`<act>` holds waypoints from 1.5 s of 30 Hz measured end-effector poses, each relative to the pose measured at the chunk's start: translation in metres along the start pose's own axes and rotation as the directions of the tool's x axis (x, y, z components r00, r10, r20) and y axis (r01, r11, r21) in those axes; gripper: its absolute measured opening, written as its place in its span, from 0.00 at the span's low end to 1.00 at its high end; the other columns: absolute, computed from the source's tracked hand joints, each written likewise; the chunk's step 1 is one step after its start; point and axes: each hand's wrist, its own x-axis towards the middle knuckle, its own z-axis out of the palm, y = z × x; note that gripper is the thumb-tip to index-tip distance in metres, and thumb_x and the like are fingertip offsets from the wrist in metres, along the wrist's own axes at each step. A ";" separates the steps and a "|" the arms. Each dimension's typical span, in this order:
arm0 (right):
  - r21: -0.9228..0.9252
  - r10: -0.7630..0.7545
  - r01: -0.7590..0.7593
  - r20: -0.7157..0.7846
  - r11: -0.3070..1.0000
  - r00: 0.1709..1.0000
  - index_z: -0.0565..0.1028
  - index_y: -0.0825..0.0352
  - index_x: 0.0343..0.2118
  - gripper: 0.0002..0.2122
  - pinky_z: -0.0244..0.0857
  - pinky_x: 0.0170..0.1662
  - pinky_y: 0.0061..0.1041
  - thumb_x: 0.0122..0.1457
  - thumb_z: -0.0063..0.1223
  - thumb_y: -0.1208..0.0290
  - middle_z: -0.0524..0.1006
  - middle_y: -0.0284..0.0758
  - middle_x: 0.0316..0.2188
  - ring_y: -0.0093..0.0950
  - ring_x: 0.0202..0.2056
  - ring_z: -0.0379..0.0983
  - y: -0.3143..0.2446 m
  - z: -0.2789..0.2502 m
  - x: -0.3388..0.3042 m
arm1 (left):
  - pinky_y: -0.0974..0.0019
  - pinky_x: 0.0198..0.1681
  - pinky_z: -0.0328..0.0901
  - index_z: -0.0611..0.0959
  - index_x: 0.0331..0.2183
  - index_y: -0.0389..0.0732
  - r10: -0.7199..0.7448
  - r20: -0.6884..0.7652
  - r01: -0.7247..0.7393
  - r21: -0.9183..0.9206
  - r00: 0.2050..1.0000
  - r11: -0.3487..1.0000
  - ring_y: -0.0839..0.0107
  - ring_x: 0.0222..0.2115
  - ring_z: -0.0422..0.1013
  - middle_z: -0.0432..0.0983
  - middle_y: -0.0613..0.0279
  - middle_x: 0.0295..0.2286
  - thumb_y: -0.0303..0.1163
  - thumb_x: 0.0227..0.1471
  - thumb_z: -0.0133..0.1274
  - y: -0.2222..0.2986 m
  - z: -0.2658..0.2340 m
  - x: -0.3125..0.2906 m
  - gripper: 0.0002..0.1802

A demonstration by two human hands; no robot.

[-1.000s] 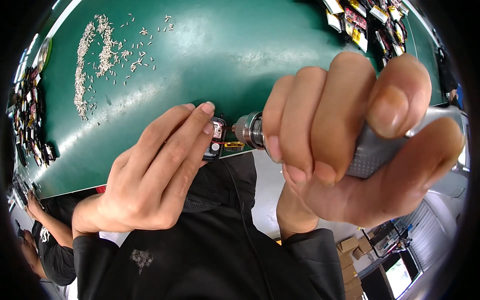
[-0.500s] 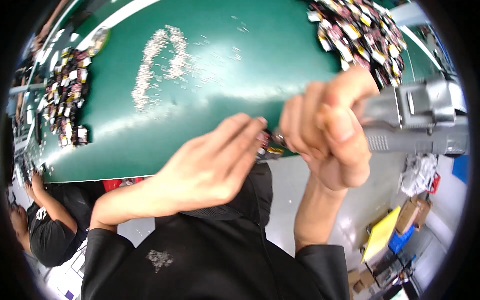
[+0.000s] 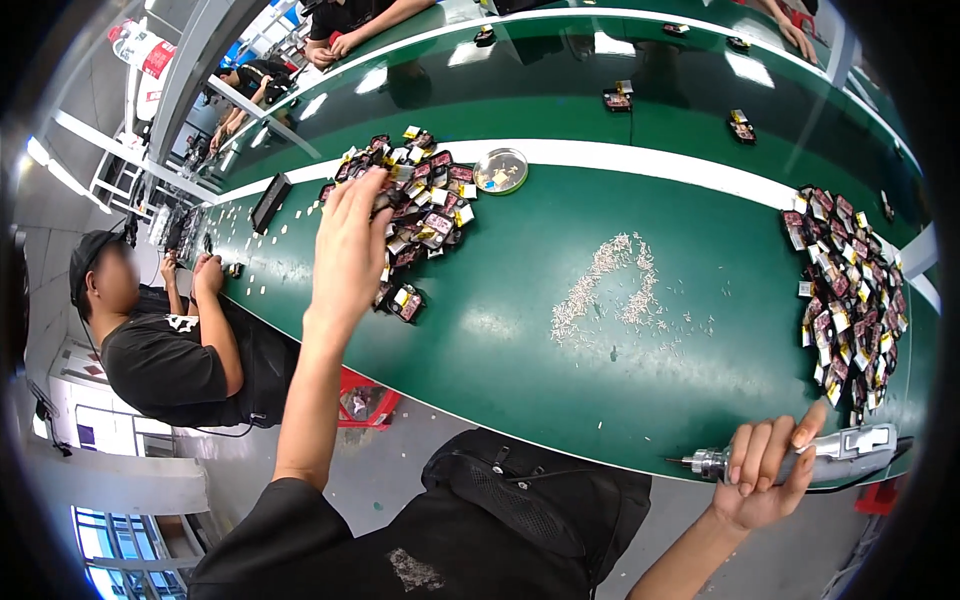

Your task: Assembling small electronic components using an electric screwdriver on a production line.

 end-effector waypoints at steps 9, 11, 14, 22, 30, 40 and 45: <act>0.180 0.124 -0.111 -0.063 0.977 0.990 0.60 0.64 0.32 0.06 0.54 0.17 0.18 0.63 0.39 0.69 0.57 0.25 0.11 0.15 0.10 0.52 0.028 -0.006 -0.006 | 0.61 0.40 0.65 0.78 0.35 0.37 0.203 0.191 -0.117 -0.384 0.960 0.916 0.57 0.38 0.69 0.71 0.56 0.37 0.18 0.38 0.58 0.092 0.003 -0.026 0.17; 0.172 0.133 -0.119 -0.071 0.978 0.989 0.60 0.64 0.32 0.06 0.54 0.18 0.18 0.63 0.38 0.68 0.57 0.25 0.11 0.16 0.10 0.52 0.026 -0.007 -0.009 | 0.61 0.36 0.65 0.77 0.33 0.36 0.210 0.218 -0.097 -0.437 0.953 0.894 0.60 0.35 0.69 0.71 0.58 0.35 0.18 0.37 0.59 0.104 0.016 -0.038 0.15; 0.171 0.134 -0.121 -0.066 0.978 0.989 0.60 0.64 0.32 0.06 0.55 0.18 0.19 0.64 0.38 0.68 0.58 0.26 0.11 0.16 0.10 0.53 0.026 -0.007 -0.010 | 0.62 0.32 0.65 0.77 0.32 0.35 0.227 0.190 -0.124 -0.439 0.955 0.890 0.62 0.31 0.69 0.71 0.59 0.32 0.18 0.37 0.59 0.111 0.027 -0.039 0.14; 0.231 0.124 -0.104 -0.075 0.967 0.989 0.60 0.64 0.32 0.06 0.55 0.19 0.20 0.64 0.37 0.68 0.58 0.26 0.11 0.16 0.11 0.54 0.023 -0.010 -0.011 | 0.63 0.27 0.65 0.77 0.30 0.35 0.349 0.151 -0.267 -0.396 0.925 0.879 0.63 0.27 0.68 0.70 0.59 0.29 0.17 0.37 0.58 0.114 0.036 -0.029 0.12; 0.234 0.118 -0.094 -0.091 0.968 0.989 0.61 0.64 0.32 0.05 0.57 0.19 0.20 0.63 0.36 0.69 0.58 0.26 0.11 0.17 0.10 0.54 0.023 -0.010 -0.014 | 0.58 0.31 0.60 0.67 0.28 0.33 0.254 0.208 -0.123 -0.494 0.944 0.861 0.57 0.26 0.63 0.65 0.53 0.25 0.15 0.41 0.48 0.109 0.033 -0.032 0.09; 0.282 0.051 -0.012 -0.130 0.959 0.990 0.64 0.65 0.34 0.08 0.56 0.20 0.21 0.64 0.37 0.66 0.58 0.25 0.11 0.17 0.11 0.54 0.018 0.025 -0.010 | 0.73 0.30 0.58 0.71 0.27 0.33 0.101 0.416 0.411 -0.909 0.904 0.070 0.76 0.24 0.61 0.68 0.58 0.27 0.24 0.55 0.46 0.163 0.010 -0.066 0.06; 0.307 -0.024 0.067 -0.143 0.950 0.989 0.65 0.66 0.31 0.07 0.54 0.19 0.17 0.61 0.43 0.68 0.58 0.24 0.10 0.15 0.10 0.54 0.021 0.062 -0.003 | 0.72 0.26 0.59 0.72 0.27 0.32 0.161 0.580 0.596 -0.725 0.799 -0.347 0.72 0.25 0.63 0.67 0.54 0.26 0.32 0.56 0.47 0.191 0.005 -0.075 0.12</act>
